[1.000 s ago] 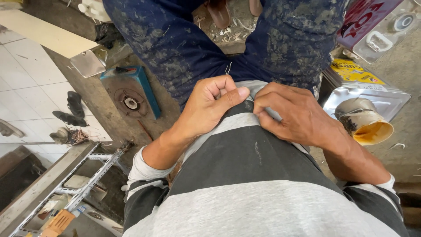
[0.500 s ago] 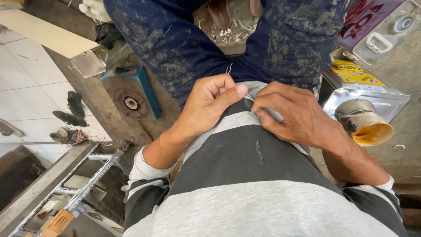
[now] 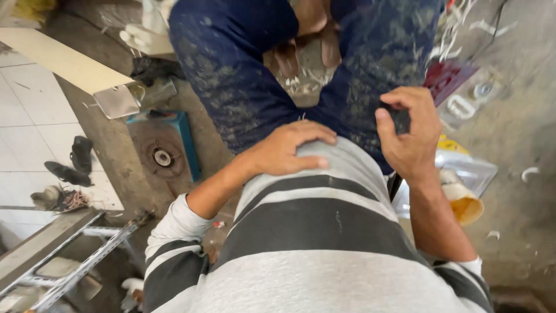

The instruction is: The person sits on the floor and uses a hammer to tap the sole of a white slip-on shoe. They repeatedly tap the shoe, inspect it, and place it on a nearby shelf before picking it up again to continue the process.

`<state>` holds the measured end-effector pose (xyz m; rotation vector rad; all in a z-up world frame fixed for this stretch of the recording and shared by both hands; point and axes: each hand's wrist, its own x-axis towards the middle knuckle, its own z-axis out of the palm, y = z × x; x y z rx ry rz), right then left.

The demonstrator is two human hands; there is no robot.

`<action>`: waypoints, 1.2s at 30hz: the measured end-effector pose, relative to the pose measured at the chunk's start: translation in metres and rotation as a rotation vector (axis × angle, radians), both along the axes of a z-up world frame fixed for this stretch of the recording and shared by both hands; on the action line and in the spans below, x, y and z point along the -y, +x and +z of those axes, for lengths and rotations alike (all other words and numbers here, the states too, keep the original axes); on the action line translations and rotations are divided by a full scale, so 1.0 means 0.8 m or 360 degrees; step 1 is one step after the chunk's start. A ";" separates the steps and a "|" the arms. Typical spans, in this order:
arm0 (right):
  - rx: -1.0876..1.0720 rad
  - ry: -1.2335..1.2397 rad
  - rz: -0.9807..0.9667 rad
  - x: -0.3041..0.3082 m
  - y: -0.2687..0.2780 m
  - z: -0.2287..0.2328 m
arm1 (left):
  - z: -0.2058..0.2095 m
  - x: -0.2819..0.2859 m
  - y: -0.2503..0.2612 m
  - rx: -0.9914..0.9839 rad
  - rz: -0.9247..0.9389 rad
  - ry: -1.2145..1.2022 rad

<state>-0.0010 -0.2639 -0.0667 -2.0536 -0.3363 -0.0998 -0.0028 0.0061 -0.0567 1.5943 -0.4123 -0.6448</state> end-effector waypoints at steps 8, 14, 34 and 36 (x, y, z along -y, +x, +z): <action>0.0635 -0.0623 -0.0300 -0.019 0.028 -0.040 | -0.034 -0.085 0.092 0.1339 0.0525 0.0942; 0.0434 -0.0783 -0.0356 -0.060 0.036 -0.065 | 0.072 -0.180 0.233 0.1459 0.1434 0.0797; 0.0052 -0.0551 -0.0512 0.003 0.209 -0.027 | 0.147 -0.246 0.208 0.0111 0.1863 -0.1038; 0.0096 -0.0712 -0.0531 0.026 0.276 -0.050 | 0.122 -0.214 0.138 -0.0105 0.1587 -0.1204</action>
